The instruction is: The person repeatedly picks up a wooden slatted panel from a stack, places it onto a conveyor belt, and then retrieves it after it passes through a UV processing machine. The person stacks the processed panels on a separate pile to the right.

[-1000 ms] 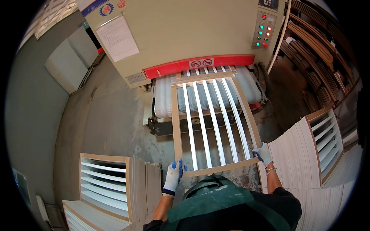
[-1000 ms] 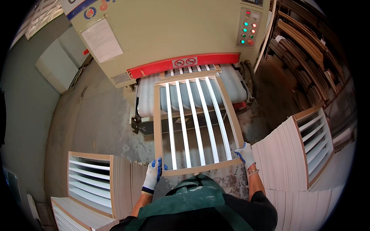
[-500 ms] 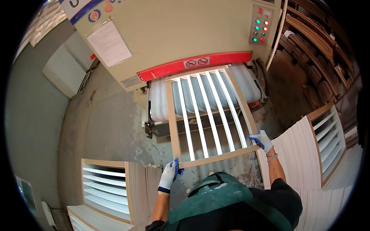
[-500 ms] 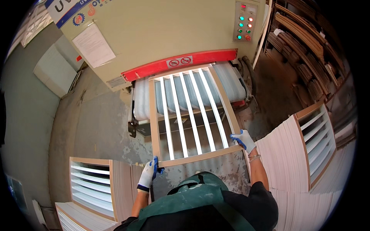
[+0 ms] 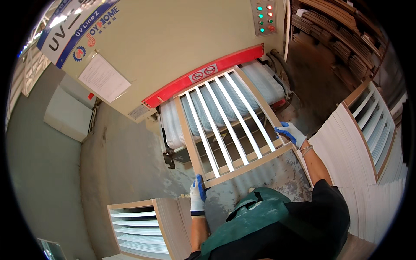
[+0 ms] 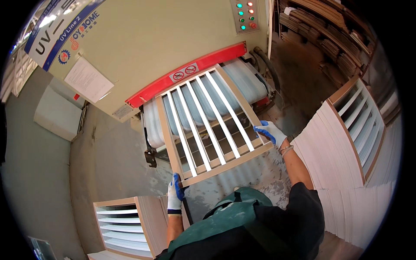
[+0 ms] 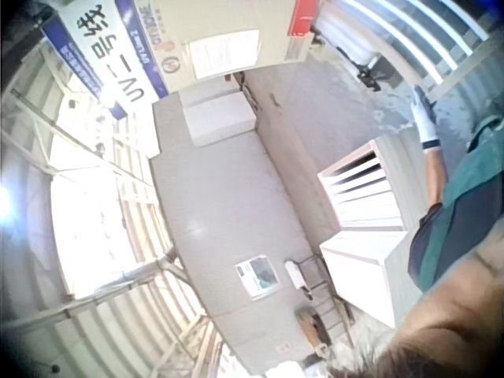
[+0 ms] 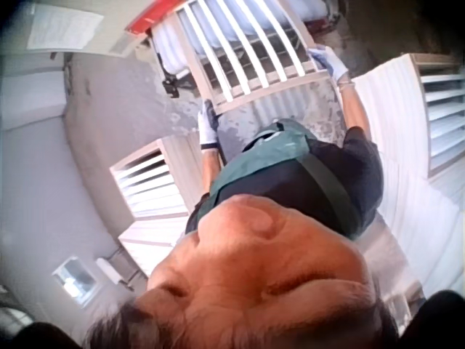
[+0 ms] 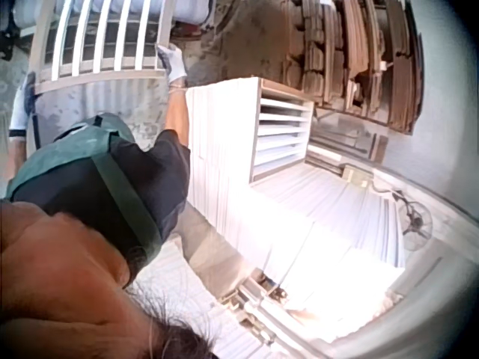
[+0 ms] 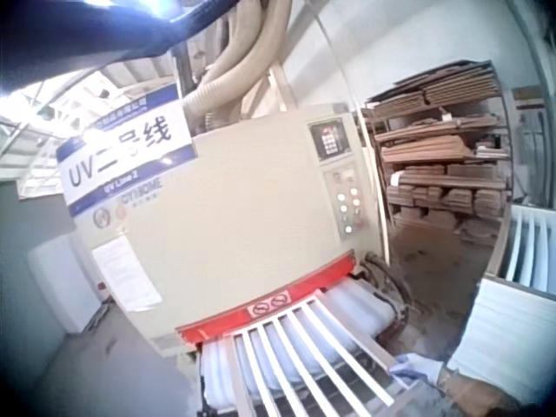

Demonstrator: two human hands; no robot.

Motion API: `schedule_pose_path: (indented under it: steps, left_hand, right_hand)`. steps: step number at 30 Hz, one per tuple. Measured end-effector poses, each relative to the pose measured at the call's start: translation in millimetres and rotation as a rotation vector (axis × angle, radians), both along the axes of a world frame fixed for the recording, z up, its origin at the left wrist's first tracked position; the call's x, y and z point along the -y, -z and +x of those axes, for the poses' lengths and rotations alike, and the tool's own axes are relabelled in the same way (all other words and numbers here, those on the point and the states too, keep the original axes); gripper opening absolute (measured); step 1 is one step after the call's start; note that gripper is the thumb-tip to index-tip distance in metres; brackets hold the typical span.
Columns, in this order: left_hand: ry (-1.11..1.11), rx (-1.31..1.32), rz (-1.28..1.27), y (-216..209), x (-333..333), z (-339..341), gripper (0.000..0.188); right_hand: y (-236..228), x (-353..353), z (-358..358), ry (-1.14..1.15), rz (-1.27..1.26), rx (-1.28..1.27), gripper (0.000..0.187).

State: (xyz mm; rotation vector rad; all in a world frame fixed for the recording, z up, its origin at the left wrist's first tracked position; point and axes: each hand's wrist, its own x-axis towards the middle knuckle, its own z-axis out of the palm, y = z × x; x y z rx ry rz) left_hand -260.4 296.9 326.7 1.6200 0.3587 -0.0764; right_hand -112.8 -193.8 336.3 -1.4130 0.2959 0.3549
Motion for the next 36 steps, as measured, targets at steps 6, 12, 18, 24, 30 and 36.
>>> schedule_pose_path:
  steps: [6,12,18,24,30,36]
  left_hand:
    - [-0.074,0.108,-0.072,64.7,-32.7,-8.9,0.015]
    - [0.121,0.029,0.14,-7.4,1.6,-15.7,0.021]
    - [0.15,-0.068,0.297,-3.4,1.5,-50.5,0.046]
    - [0.139,-0.198,0.134,-14.6,15.7,-85.3,0.045]
    - [0.254,-0.048,0.332,-19.2,21.5,-112.4,0.039]
    - [0.25,-0.132,0.211,-13.6,19.9,-132.1,0.038]
  right_hand:
    - [-25.7,-22.3,-19.3,-0.011,-0.042,-0.139,0.026]
    - [8.0,-0.7,-38.7,0.057,-0.318,-0.013,0.033]
    - [20.2,11.6,-76.4,0.109,-0.418,0.004,0.029]
    - [9.8,13.4,-116.9,0.133,-0.445,-0.045,0.02]
    - [-12.6,13.9,-149.3,0.19,-0.522,-0.115,0.031]
    - [-14.4,14.3,-167.8,0.184,-0.575,-0.153,0.037]
